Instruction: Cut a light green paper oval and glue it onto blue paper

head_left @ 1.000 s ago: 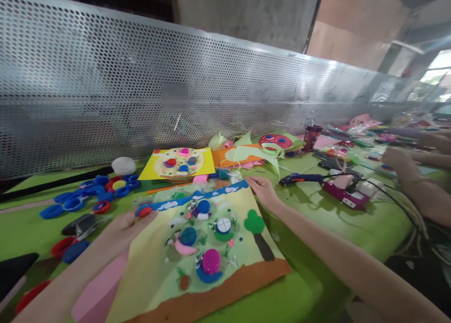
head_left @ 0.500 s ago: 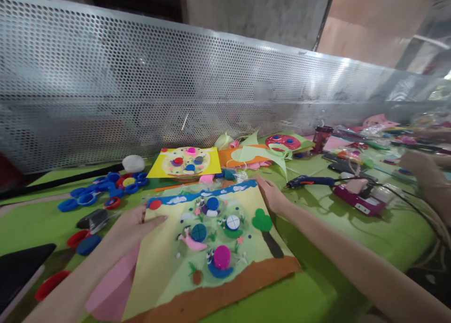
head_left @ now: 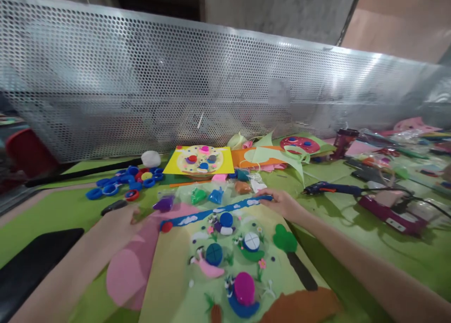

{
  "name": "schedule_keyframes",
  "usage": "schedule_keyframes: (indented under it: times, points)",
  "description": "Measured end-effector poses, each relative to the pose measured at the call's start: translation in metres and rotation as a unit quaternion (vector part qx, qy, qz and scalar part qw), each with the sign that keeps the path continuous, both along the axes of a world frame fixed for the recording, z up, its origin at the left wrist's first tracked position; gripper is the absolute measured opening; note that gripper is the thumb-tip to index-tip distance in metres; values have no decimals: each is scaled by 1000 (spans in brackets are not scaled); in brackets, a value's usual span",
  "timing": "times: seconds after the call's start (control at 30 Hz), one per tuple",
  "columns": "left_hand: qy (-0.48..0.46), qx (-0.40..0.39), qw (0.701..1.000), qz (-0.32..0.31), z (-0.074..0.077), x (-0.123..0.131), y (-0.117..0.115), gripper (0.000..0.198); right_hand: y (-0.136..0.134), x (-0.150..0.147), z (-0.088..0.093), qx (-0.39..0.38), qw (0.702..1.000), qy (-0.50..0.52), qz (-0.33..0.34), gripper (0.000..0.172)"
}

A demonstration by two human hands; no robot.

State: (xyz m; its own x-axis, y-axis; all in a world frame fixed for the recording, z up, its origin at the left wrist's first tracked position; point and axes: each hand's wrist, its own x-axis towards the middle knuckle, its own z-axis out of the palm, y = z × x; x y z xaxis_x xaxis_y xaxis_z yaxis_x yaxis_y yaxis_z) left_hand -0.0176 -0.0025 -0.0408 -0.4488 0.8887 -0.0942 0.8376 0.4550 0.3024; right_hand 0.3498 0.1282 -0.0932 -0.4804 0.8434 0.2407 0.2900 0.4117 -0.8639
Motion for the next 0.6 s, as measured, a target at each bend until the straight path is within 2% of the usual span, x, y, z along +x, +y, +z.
schedule_keyframes:
  times: [0.13,0.27,0.4,0.5,0.6]
  points:
    - [40,-76,996,-8,0,5,-4,24,4,1,-5,23,999,-9,-31,17]
    - [30,-86,995,-29,-3,12,-4,30,6,1,-8,41,998,-26,-37,18]
    - [-9,-91,995,-46,-5,9,-3,28,7,1,-9,55,996,-51,-47,18]
    - [-54,-63,994,-68,6,2,-6,22,8,4,-7,65,993,-71,-68,17]
    - [-64,29,995,-63,25,-7,-12,21,11,9,-6,77,989,-88,-93,16]
